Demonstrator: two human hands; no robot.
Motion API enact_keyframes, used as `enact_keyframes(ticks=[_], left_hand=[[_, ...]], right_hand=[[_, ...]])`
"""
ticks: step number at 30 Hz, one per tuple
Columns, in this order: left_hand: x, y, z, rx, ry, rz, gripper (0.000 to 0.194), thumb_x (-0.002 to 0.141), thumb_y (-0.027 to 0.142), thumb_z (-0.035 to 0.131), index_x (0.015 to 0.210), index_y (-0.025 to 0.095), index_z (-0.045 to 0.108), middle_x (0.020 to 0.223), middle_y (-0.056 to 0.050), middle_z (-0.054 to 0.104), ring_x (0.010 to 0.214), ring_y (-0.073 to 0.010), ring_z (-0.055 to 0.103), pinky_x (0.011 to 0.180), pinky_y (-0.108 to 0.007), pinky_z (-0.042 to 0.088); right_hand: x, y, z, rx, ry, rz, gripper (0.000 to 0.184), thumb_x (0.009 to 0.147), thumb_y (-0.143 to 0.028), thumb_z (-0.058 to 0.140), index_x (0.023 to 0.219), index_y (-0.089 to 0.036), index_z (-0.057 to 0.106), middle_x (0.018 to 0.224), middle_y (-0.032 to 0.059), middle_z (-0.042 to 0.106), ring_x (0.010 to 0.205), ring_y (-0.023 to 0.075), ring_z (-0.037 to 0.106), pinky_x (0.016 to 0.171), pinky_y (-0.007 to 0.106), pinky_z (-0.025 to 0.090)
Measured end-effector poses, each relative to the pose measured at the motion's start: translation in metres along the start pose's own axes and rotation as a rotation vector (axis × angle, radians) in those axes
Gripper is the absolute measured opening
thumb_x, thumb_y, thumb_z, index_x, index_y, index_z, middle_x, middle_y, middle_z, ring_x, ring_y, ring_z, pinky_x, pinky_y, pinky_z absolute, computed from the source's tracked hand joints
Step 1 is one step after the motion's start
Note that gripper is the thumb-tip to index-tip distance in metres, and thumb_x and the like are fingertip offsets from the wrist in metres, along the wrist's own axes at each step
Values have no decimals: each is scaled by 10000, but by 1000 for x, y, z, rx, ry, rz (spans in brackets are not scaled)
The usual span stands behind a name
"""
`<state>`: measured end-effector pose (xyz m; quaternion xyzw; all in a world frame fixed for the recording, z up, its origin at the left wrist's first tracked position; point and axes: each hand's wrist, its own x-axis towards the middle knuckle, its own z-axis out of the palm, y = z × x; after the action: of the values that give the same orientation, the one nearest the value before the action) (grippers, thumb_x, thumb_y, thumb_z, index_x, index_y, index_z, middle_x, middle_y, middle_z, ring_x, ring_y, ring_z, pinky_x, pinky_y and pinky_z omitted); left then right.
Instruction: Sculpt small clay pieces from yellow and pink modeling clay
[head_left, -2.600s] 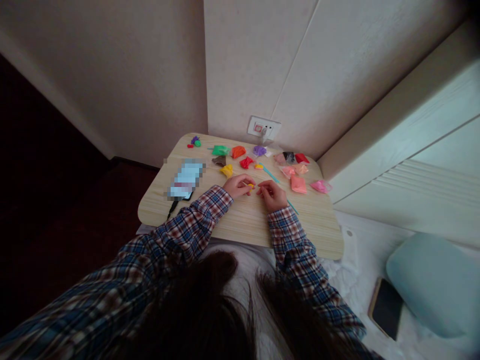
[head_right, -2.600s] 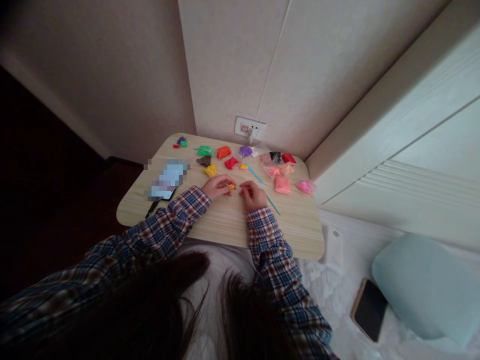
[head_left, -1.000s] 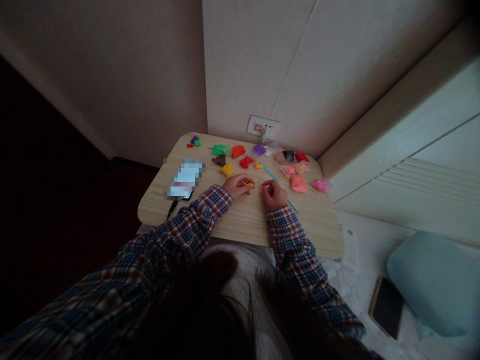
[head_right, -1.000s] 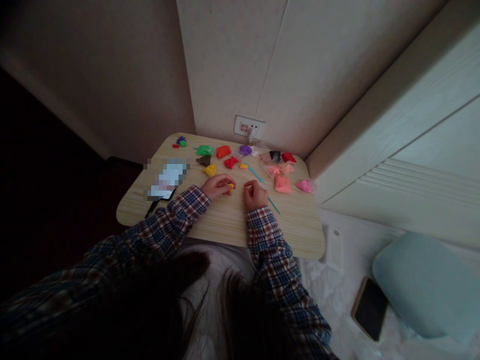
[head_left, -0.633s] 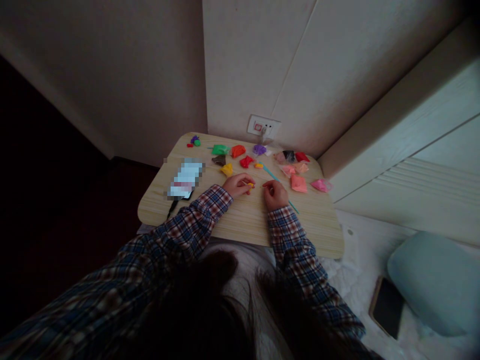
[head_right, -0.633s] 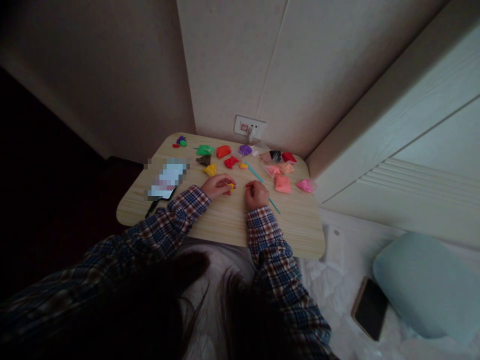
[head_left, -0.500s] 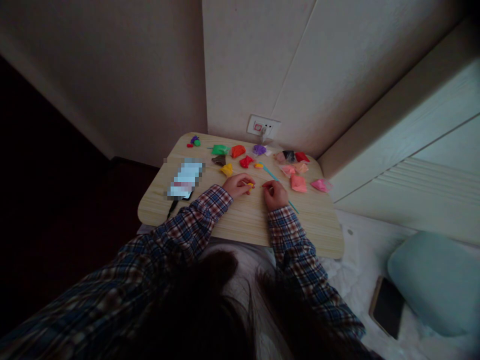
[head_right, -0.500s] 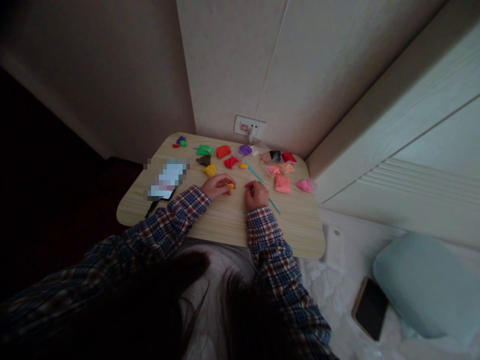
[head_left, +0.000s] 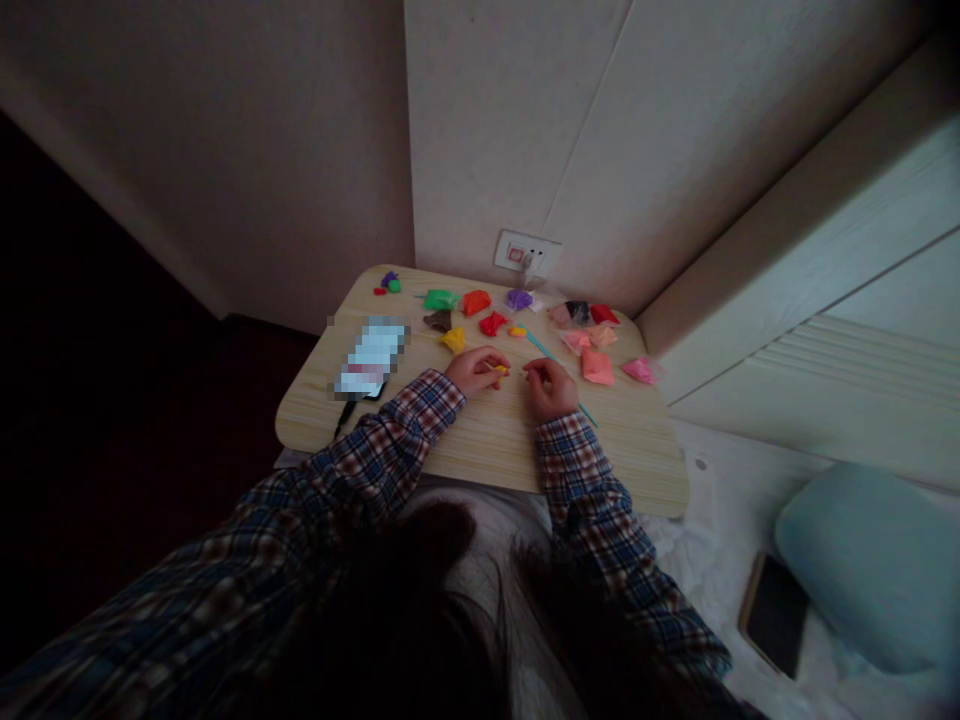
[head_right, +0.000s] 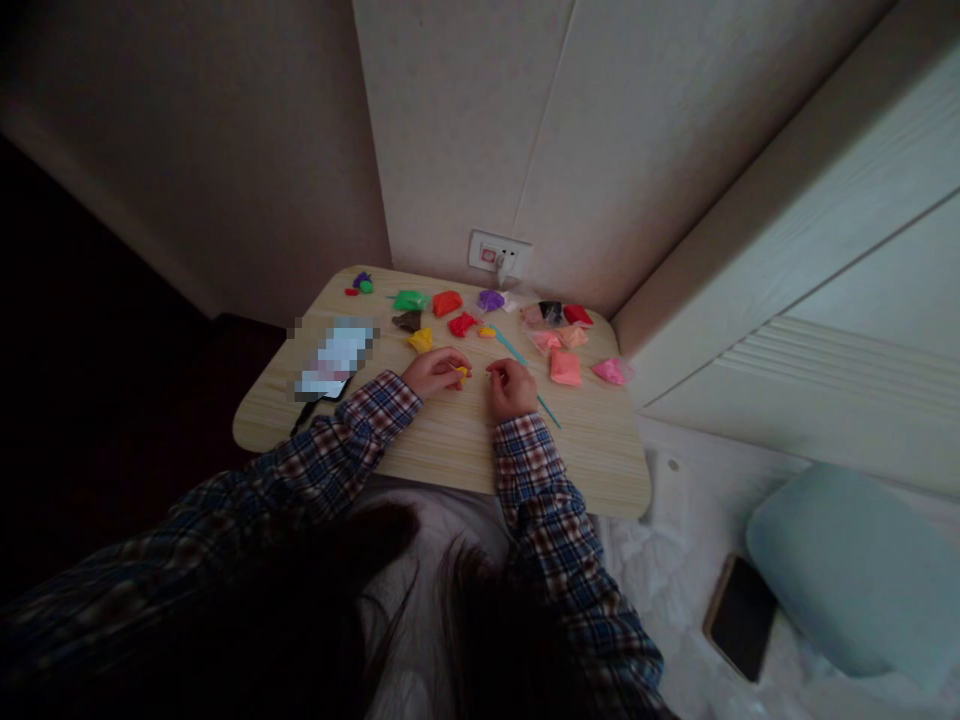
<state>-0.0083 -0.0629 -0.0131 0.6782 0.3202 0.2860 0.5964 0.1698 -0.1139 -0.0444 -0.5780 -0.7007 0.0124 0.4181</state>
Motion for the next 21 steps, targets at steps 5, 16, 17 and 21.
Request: enact_keyframes(ticks=[5, 16, 17, 21], left_hand=[[2, -4, 0, -17, 8, 42, 192, 870, 242, 528, 1007, 109, 544, 907, -43, 585, 712, -120, 582, 624, -274, 516], [1, -6, 0, -38, 29, 91, 210, 866, 236, 533, 1037, 115, 533, 941, -50, 576, 741, -129, 582, 644, -287, 519], [1, -6, 0, -40, 27, 94, 209, 866, 236, 533, 1036, 115, 534, 943, -50, 576, 740, -129, 582, 644, -286, 519], [2, -6, 2, -47, 0, 102, 204, 868, 240, 530, 1028, 113, 536, 915, -44, 581, 718, -122, 583, 630, -278, 518]], right_hand=[[4, -16, -4, 105, -33, -169, 251, 925, -372, 480, 884, -138, 560, 795, 11, 549, 700, 132, 542, 663, 301, 475], [7, -18, -5, 168, -76, -263, 244, 904, -380, 512, 882, -141, 551, 812, 14, 533, 698, 130, 526, 631, 284, 469], [7, -18, -4, 167, -65, -255, 244, 905, -380, 510, 886, -140, 548, 809, 13, 530, 692, 129, 524, 623, 280, 467], [8, -18, -4, 164, -43, -236, 252, 908, -388, 501, 901, -139, 538, 793, 8, 517, 666, 122, 514, 598, 268, 461]])
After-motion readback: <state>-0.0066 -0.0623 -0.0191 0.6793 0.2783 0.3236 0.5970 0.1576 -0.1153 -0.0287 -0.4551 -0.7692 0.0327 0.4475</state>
